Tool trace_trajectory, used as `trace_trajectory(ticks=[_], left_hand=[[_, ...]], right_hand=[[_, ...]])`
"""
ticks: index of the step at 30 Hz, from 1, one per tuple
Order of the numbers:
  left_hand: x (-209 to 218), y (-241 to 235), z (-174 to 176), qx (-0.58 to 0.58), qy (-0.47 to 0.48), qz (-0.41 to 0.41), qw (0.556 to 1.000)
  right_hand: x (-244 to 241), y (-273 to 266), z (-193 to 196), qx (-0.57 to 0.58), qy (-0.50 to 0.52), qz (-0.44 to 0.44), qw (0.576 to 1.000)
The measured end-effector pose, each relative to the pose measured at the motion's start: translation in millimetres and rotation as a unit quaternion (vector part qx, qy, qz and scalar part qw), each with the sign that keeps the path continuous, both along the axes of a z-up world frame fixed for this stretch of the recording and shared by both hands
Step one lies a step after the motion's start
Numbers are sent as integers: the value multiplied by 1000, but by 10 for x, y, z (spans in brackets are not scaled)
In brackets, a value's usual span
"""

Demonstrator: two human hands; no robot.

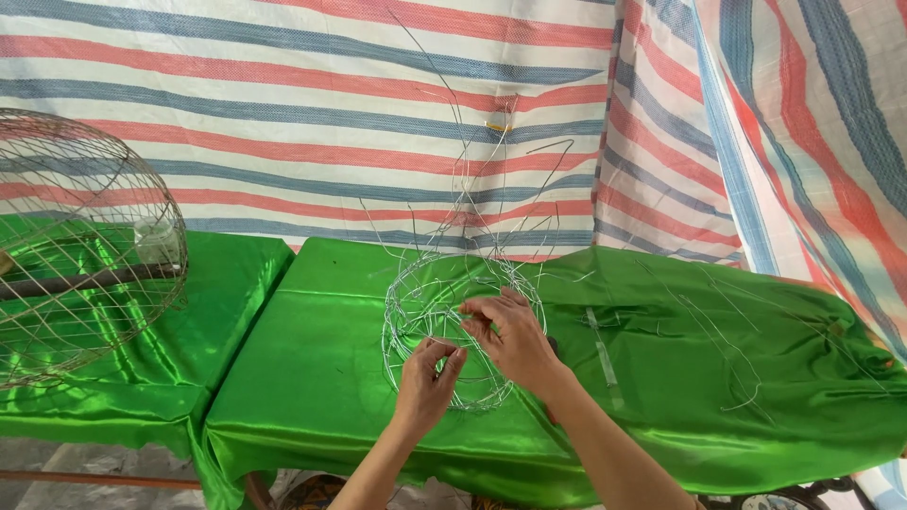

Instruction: The person weaves thin metal wires into a spherical mesh structure by hand, repeatedly bending and interlacing strands to form a stable lattice. The hands work continuously on the same object, adjusting and tightening connections throughout the clip.

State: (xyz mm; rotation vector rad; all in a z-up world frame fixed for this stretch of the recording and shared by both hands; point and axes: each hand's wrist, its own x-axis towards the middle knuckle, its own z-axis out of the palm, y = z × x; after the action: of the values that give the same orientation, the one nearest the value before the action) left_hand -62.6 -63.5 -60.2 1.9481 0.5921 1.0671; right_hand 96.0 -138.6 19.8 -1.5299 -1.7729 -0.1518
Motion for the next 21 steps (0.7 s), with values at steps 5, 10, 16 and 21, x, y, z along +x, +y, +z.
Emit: trace_trajectory(ticks=[5,10,16,21], left_hand=[[-202,-79,159,171,268,153,936],[-307,87,625,330,-28,177,927],[-163,318,790,357,26,148,922],[-219,507,789,360,47,205,909]], right_hand=[[-38,-39,81,-10,39,5,999],[-93,-110,167,15,74,32,997],[-65,-51,91,57,67,60,994],[24,-111,113,56,97,70,991]])
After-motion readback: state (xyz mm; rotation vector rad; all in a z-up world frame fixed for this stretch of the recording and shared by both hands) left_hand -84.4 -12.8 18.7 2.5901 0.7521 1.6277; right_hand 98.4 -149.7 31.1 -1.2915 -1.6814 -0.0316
